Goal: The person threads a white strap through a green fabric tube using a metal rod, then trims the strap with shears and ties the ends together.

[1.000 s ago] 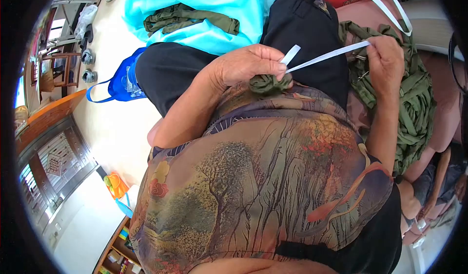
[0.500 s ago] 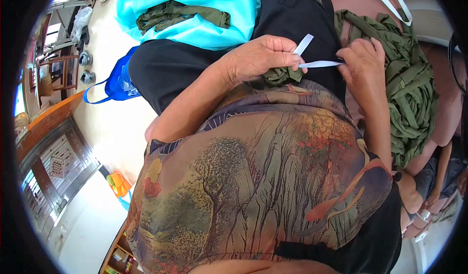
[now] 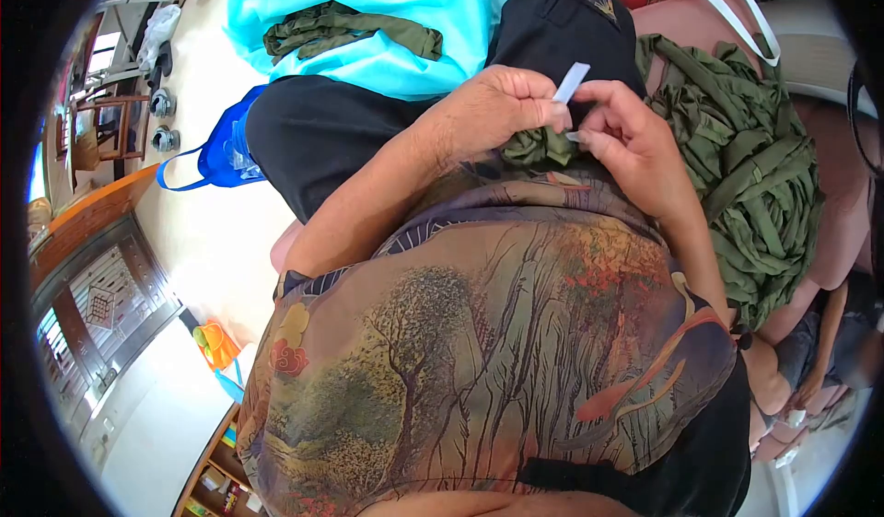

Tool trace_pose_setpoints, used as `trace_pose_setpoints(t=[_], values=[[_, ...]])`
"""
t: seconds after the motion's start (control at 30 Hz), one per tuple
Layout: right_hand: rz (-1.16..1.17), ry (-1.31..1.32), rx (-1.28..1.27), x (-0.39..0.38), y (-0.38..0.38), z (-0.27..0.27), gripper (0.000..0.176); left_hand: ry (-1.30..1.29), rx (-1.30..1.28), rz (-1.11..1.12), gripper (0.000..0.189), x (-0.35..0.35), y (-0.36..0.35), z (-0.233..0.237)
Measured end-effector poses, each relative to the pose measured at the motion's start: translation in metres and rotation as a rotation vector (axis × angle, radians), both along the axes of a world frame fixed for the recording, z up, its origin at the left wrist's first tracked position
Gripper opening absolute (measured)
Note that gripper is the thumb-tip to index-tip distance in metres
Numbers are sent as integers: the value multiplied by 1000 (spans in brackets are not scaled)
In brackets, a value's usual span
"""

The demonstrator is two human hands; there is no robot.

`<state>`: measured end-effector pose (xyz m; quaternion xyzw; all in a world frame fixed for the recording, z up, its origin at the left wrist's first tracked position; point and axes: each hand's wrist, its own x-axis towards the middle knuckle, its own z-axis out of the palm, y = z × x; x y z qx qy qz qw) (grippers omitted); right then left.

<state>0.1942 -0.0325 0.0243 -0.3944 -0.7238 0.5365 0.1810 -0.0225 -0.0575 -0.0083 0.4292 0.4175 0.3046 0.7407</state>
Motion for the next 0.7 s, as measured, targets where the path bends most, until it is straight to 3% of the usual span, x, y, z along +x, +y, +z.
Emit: trace_pose_setpoints(t=[0.17, 0.27, 0.3, 0.4, 0.5, 0.7], values=[[-165, 111, -308, -7, 7, 6, 22, 86, 149, -180, 18, -1, 6, -5], [-125, 176, -263, -4, 11, -9, 11, 167, 152, -215, 22, 1, 14, 4], [-128, 187, -249, -4, 11, -12, 10, 218, 170, -219, 28, 0, 15, 6], [-349, 223, -355, -6, 15, 1, 8, -64, 280, 45, 53, -2, 0, -4], [-508, 295, -439, -5, 17, 3, 8, -173, 145, 114, 73, 4, -6, -2], [-528, 358, -446, -8, 15, -4, 8, -513, -65, 365, 36, 23, 0, -9]])
